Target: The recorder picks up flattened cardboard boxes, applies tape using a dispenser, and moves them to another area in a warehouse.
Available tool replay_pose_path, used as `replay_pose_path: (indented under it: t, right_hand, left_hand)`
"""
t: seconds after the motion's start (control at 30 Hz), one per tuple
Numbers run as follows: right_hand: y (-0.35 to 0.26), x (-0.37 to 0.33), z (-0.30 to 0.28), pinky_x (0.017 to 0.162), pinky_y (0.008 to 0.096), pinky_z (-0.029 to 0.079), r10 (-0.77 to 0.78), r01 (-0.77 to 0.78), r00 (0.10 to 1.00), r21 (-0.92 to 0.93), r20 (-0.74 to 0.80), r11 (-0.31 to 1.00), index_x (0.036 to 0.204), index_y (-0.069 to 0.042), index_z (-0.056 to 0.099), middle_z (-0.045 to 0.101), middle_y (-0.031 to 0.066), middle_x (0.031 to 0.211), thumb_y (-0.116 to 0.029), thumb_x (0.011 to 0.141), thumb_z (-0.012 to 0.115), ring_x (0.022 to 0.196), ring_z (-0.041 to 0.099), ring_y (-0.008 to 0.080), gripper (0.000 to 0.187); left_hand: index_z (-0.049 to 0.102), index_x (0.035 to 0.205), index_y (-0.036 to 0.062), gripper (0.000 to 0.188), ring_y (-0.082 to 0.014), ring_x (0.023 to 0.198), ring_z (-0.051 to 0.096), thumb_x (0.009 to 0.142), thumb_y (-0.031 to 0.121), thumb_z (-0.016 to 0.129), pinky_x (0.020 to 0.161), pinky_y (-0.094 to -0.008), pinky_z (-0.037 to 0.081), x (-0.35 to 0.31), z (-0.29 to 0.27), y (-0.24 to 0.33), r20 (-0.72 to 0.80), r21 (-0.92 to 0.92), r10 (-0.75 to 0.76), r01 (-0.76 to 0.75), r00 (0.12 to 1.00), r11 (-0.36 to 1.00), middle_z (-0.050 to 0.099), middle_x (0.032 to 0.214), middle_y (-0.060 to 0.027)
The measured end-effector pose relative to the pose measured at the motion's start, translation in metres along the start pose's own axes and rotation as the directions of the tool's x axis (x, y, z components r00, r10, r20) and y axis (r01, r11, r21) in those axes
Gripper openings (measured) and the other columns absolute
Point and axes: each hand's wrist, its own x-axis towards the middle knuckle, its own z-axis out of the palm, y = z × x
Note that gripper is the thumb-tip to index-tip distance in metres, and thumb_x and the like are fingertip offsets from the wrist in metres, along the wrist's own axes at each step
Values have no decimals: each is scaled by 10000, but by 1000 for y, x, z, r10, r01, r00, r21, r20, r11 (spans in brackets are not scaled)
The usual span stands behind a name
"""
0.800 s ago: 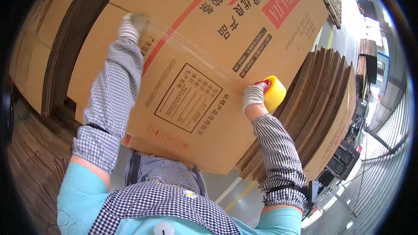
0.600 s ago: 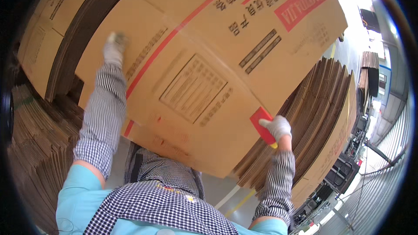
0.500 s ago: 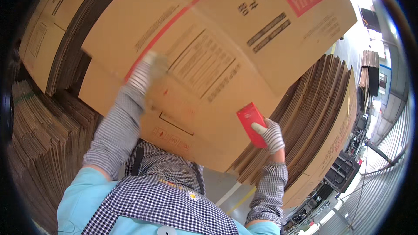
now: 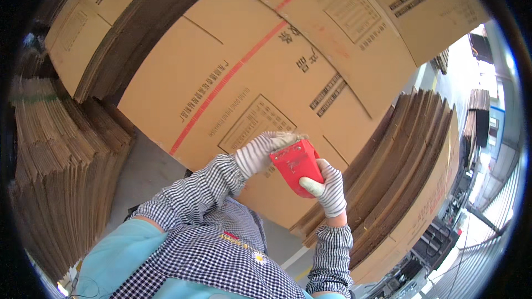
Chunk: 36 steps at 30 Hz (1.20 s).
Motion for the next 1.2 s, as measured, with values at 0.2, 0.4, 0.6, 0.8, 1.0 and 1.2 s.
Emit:
replay_pose_path:
  t: [0.2,0.4,0.6,0.8,1.0,1.2]
  right_hand:
    - [1,86,2,712,284,535,69,-63,995,-82,73,995,1130,46,638,699,69,884,-392,814,793,787,638,115,562]
    - [24,203,-14,719,357,558,341,-285,940,-548,1,786,1021,37,710,721,159,818,-485,790,768,775,713,224,574]
    - [27,258,-19,773,408,543,439,-263,898,-757,35,598,975,41,719,713,222,837,-671,759,681,816,705,343,745]
    - [12,230,-41,728,328,543,393,-313,904,-365,167,877,1087,29,703,721,140,838,-468,842,734,781,683,178,555]
    - [133,160,-151,771,350,544,672,-532,734,-696,-96,482,1078,12,709,733,163,888,-536,801,731,824,704,261,615]
    - [55,212,-56,791,423,542,629,-320,747,-946,-216,54,930,-9,745,722,204,951,-548,777,698,900,706,322,563]
  left_hand:
    - [694,976,30,269,-117,782,608,902,287,668,770,-307,495,66,-71,69,-564,572,374,21,737,820,707,919,-58]
    - [582,1268,11,494,-235,1178,556,867,253,738,1001,-349,463,103,-225,168,-90,950,947,311,309,-11,562,1330,-177]
    - [457,1379,0,570,-358,1314,463,891,158,706,1057,-478,438,100,-230,209,-201,977,977,91,76,194,443,1432,-255]
    - [518,1254,-63,325,-353,1091,641,1018,160,523,929,-430,582,131,-218,164,-752,47,374,-521,543,852,615,1211,-247]
    - [514,1264,-66,329,-352,1086,644,1018,153,518,936,-424,579,145,-209,158,-743,61,341,-450,576,891,610,1225,-252]
    - [516,1258,-71,337,-350,1087,647,1007,152,540,922,-415,583,131,-205,173,-764,106,377,-474,524,874,618,1217,-247]
